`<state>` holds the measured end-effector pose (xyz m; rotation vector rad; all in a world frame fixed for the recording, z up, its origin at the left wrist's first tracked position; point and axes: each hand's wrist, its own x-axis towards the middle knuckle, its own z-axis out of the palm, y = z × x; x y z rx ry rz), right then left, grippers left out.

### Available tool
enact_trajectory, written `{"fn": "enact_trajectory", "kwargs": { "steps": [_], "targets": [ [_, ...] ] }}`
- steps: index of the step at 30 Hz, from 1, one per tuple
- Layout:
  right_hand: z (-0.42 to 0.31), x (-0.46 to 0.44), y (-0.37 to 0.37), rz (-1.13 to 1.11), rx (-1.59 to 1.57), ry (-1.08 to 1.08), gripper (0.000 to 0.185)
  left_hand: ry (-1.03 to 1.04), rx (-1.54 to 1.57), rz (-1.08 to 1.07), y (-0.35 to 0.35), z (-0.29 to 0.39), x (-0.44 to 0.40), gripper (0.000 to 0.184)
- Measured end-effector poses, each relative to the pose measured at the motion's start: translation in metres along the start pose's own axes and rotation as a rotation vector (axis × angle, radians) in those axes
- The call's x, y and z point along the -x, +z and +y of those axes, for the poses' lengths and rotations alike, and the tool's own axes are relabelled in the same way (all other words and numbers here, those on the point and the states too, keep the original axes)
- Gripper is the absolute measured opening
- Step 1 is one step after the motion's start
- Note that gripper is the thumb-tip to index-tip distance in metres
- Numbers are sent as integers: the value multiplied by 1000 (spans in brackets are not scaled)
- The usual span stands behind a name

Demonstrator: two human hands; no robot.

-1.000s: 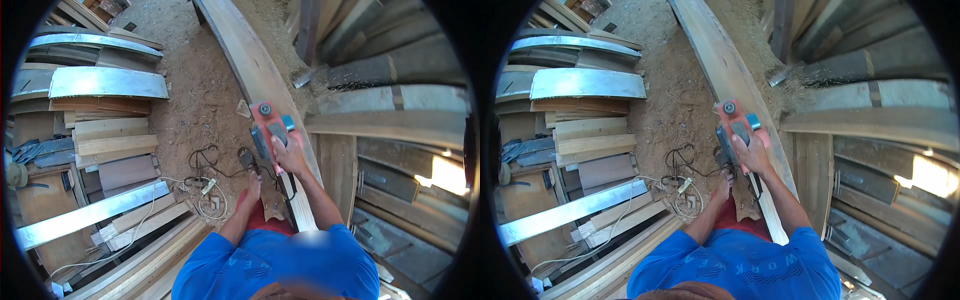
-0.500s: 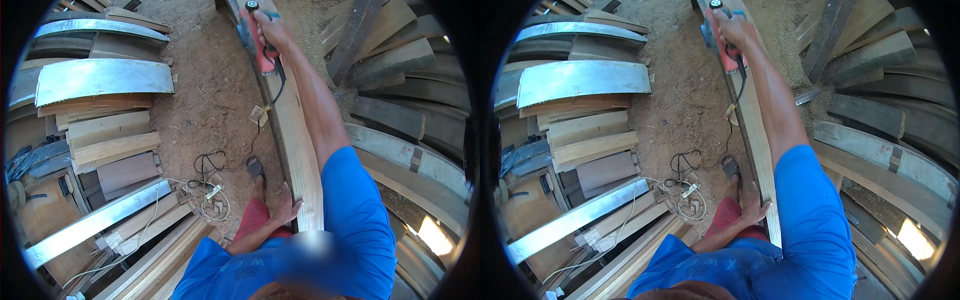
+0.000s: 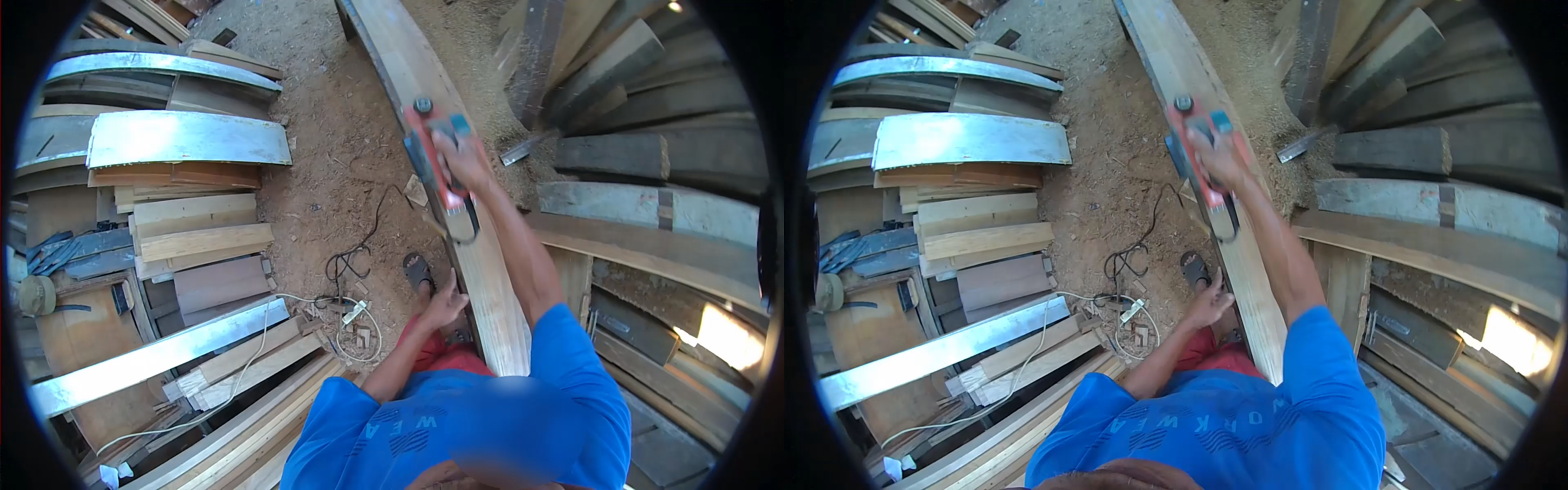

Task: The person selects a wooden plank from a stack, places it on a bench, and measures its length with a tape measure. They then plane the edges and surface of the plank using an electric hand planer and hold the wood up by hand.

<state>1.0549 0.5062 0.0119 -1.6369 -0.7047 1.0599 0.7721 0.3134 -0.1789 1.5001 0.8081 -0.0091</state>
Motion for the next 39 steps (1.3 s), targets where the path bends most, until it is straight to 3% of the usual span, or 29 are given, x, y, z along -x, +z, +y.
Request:
{"fn": "enact_trajectory", "kwargs": {
  "steps": [4,7,9,11,13,18,20,22,26,30,32,34,37,39],
  "targets": [
    [71,188,-28,-8,115,6,37,-66,73,160,-2,-57,47,61],
    [95,339,-51,-18,218,90,39,-292,-184,61,-24,-43,104,59],
    [167,418,-58,126,366,-226,43,-365,-321,14,-31,-41,134,58],
    [142,473,-67,34,126,182,44,-456,-368,44,-32,-60,152,58],
    [139,479,-63,100,144,155,40,-504,-390,67,-30,-73,162,58],
    [129,380,-52,191,230,-2,38,-494,-352,89,-35,-68,143,58],
    [80,326,-49,122,154,153,41,-458,-278,89,-39,-62,130,57],
    [75,264,-41,195,196,-18,44,-434,-259,78,-49,-56,112,56],
    [40,135,-33,147,232,-17,43,-461,-244,86,-79,-85,77,56],
    [12,-6,-23,223,325,-195,40,-486,-188,125,-119,-72,47,56],
    [-9,-78,-19,161,110,-86,42,-472,-259,160,-135,-87,40,55],
    [-47,-135,-20,70,264,56,41,-504,-222,199,-150,-72,32,54],
    [-61,-181,-14,10,-38,22,37,-443,-204,276,-168,-67,18,55],
    [-54,-163,-14,-24,-92,8,33,-430,-137,320,-176,-64,3,56]
  ]
}}
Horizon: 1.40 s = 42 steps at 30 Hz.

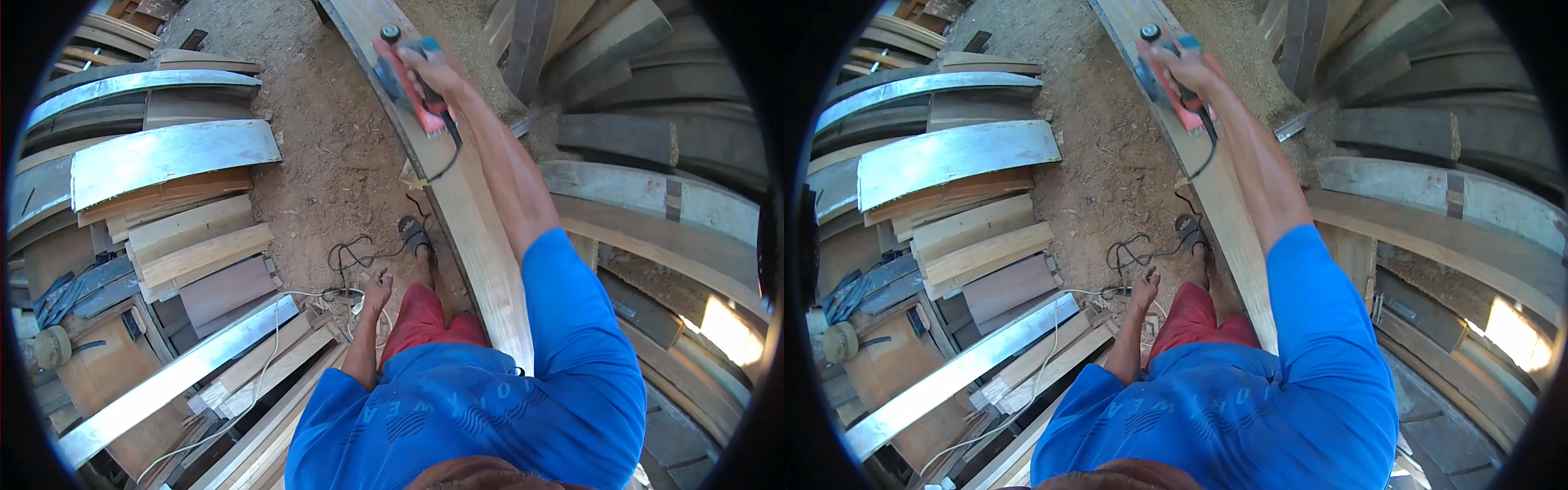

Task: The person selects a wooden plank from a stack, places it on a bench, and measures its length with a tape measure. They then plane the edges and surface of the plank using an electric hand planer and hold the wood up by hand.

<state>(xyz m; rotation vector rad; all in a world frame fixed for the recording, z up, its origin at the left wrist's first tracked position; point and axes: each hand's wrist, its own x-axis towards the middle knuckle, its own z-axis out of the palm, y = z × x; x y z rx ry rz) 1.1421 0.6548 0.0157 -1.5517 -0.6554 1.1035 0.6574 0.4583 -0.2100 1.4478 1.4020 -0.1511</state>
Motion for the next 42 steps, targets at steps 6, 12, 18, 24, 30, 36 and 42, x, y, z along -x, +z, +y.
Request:
{"fn": "enact_trajectory", "kwargs": {
  "steps": [6,12,18,24,30,36,42],
  "targets": [
    [71,153,-1,-33,156,3,30,31,-74,-28,7,48,-16,55],
    [96,321,14,32,191,53,55,-57,-62,-160,19,60,-5,53],
    [58,198,33,54,194,73,37,-133,-17,-125,10,55,-15,54],
    [-4,-18,52,128,207,-134,46,-202,98,-82,-10,21,-33,53],
    [-74,-207,65,134,198,-85,48,-290,186,-3,-28,-14,-33,54],
    [-49,-223,51,12,-17,-92,39,-349,187,-14,-36,-32,-24,54],
    [-1,5,12,31,265,74,43,-309,51,-91,-18,-32,-34,53]
  ]
}}
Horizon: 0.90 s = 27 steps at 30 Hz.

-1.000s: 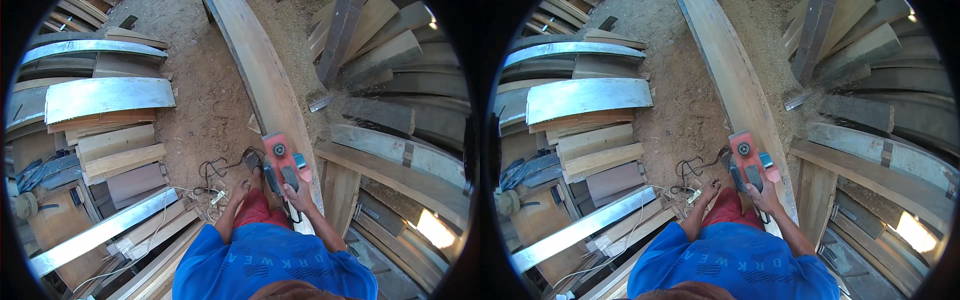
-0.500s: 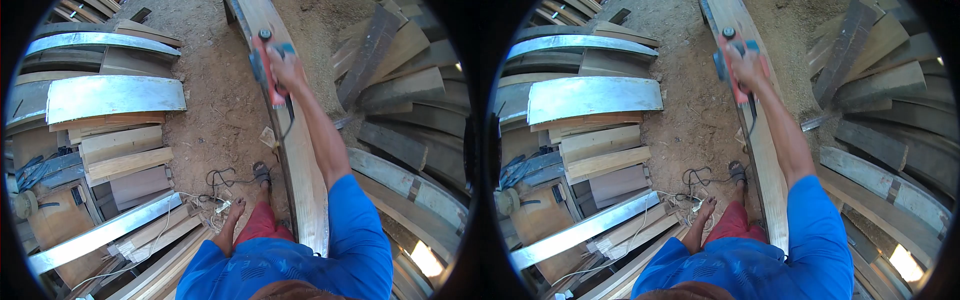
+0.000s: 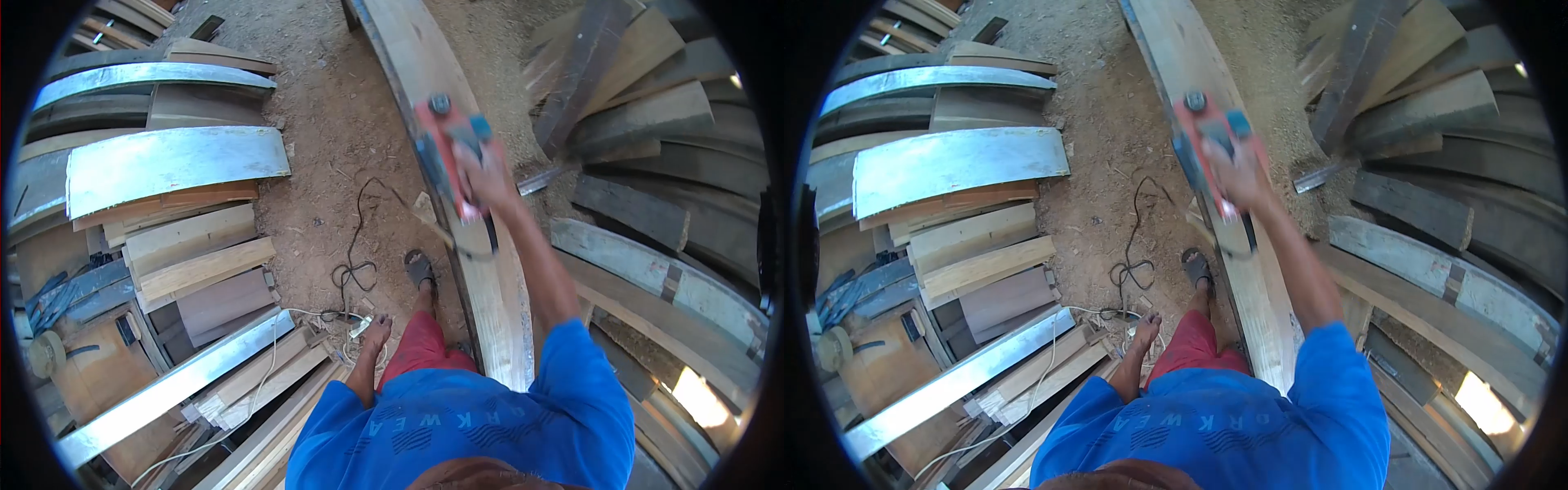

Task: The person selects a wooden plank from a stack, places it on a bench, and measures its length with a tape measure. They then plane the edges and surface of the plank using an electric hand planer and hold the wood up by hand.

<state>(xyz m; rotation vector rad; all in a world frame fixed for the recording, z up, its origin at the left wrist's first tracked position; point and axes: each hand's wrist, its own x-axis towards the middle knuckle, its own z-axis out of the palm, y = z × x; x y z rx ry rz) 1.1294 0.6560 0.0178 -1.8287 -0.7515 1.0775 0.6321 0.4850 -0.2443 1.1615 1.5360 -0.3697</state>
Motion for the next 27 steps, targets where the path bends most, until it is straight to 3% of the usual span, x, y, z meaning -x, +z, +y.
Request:
{"fn": "enact_trajectory", "kwargs": {
  "steps": [3,5,9,14,17,18,21,24,27],
  "targets": [
    [53,138,-13,5,104,48,38,52,-37,-14,8,30,8,52],
    [89,222,-12,74,-3,18,35,67,-69,-30,20,18,-4,51],
    [112,266,-14,109,43,26,32,105,6,-27,32,4,-11,50],
    [48,158,-16,117,23,-3,34,59,76,-23,32,-12,-4,48],
    [26,57,-17,153,158,-173,48,59,115,21,20,-12,1,47],
    [6,26,-17,169,139,-258,44,50,128,32,18,-16,5,47],
    [-27,-67,-20,61,15,-51,50,65,119,60,1,-6,20,49],
    [-25,-119,-21,-36,-192,-84,46,68,134,82,-17,12,36,51],
    [-10,-98,-18,-69,-272,-138,42,151,172,142,-14,-39,8,46]
  ]
}}
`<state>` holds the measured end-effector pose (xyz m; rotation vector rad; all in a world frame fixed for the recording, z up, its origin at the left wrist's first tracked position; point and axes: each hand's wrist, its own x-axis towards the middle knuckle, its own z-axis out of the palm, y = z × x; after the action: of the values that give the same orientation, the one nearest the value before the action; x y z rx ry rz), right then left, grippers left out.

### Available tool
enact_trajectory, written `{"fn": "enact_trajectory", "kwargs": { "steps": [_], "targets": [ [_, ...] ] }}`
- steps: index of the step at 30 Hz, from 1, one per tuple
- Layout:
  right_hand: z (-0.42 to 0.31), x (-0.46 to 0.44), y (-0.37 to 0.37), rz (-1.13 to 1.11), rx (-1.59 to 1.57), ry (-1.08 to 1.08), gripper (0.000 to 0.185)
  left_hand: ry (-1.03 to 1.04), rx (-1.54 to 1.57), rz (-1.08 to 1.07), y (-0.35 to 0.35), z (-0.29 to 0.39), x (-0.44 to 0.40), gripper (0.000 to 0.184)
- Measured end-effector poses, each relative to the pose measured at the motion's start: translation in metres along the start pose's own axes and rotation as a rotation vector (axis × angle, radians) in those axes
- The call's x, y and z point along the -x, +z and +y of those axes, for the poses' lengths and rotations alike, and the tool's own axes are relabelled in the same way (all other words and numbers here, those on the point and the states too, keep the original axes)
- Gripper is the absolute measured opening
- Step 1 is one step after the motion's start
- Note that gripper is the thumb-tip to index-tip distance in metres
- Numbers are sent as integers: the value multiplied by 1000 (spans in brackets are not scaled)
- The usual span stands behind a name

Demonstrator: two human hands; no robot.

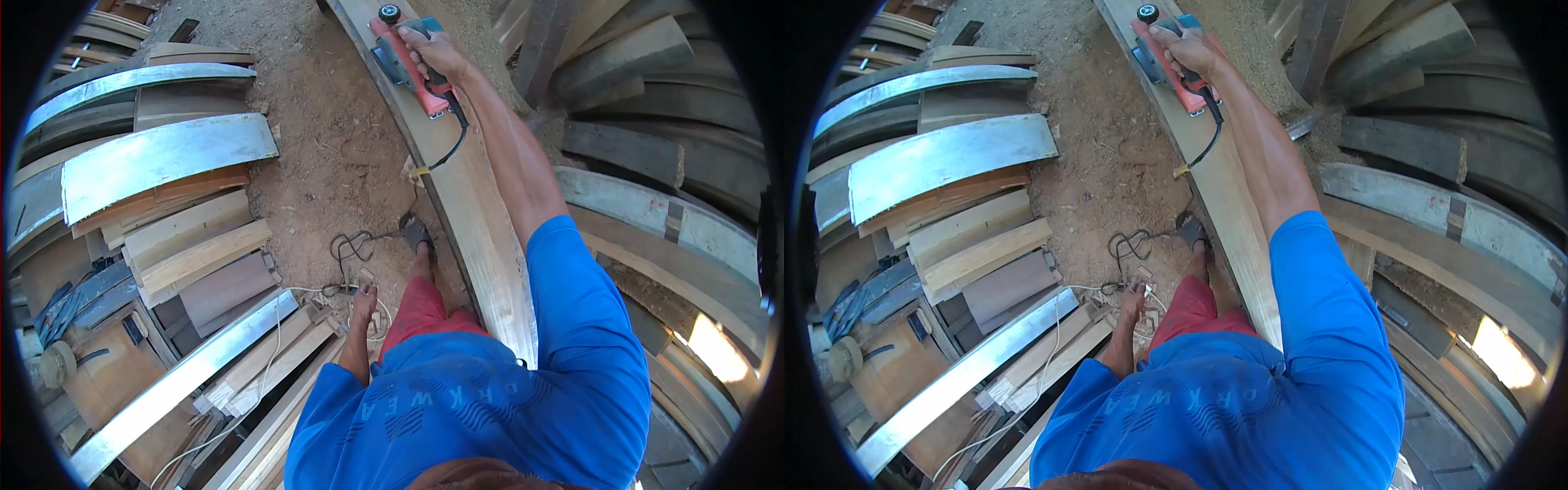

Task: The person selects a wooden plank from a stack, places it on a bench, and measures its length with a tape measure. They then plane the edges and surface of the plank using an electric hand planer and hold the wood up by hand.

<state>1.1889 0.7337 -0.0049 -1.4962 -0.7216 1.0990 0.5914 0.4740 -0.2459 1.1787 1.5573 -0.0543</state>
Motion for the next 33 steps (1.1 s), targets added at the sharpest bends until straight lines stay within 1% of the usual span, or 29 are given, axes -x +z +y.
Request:
{"fn": "enact_trajectory", "kwargs": {
  "steps": [3,5,7,8,11,12,14,15,16,18,19,20,22,23,24,26,27,28,30,32,33],
  "targets": [
    [15,70,0,7,-7,32,41,17,-114,-84,-6,7,12,43],
    [27,135,-1,25,19,67,40,15,-127,-135,-3,6,16,42],
    [38,216,-2,52,74,101,40,63,-84,-97,11,0,36,40],
    [51,254,-5,31,130,128,41,105,-59,-69,17,3,39,39],
    [74,376,-7,47,128,132,44,182,-150,-167,24,-28,65,39],
    [83,416,-9,52,182,84,46,148,-195,-145,29,-28,91,39],
    [107,493,-13,56,295,-11,52,66,-132,-117,39,-55,122,38],
    [132,532,-13,48,275,11,57,21,-98,-105,44,-70,138,37],
    [150,569,-15,42,259,29,61,82,-139,-92,50,-73,162,36],
    [154,647,-19,0,274,176,59,92,-215,-141,59,-98,177,36],
    [155,683,-17,34,286,152,58,87,-250,-162,62,-111,185,36],
    [158,717,-15,68,297,131,57,-20,-106,-156,71,-103,207,34],
    [179,783,-14,67,331,157,57,71,-204,-178,75,-112,217,34],
    [202,817,-15,45,339,234,58,112,-255,-188,76,-119,220,34],
    [194,842,-13,53,283,297,57,88,-318,-208,78,-106,233,35],
    [211,885,-8,100,256,316,58,84,-300,-210,80,-118,236,36],
    [210,893,-5,120,233,340,59,84,-294,-214,79,-127,236,37],
    [213,892,-4,119,233,358,60,55,-333,-250,76,-134,233,38],
    [209,882,-2,120,231,401,62,51,-329,-217,76,-151,238,39],
    [195,843,2,120,289,350,65,53,-300,-203,74,-164,242,40],
    [192,819,4,129,308,265,66,52,-273,-208,74,-171,242,41]
  ]
}}
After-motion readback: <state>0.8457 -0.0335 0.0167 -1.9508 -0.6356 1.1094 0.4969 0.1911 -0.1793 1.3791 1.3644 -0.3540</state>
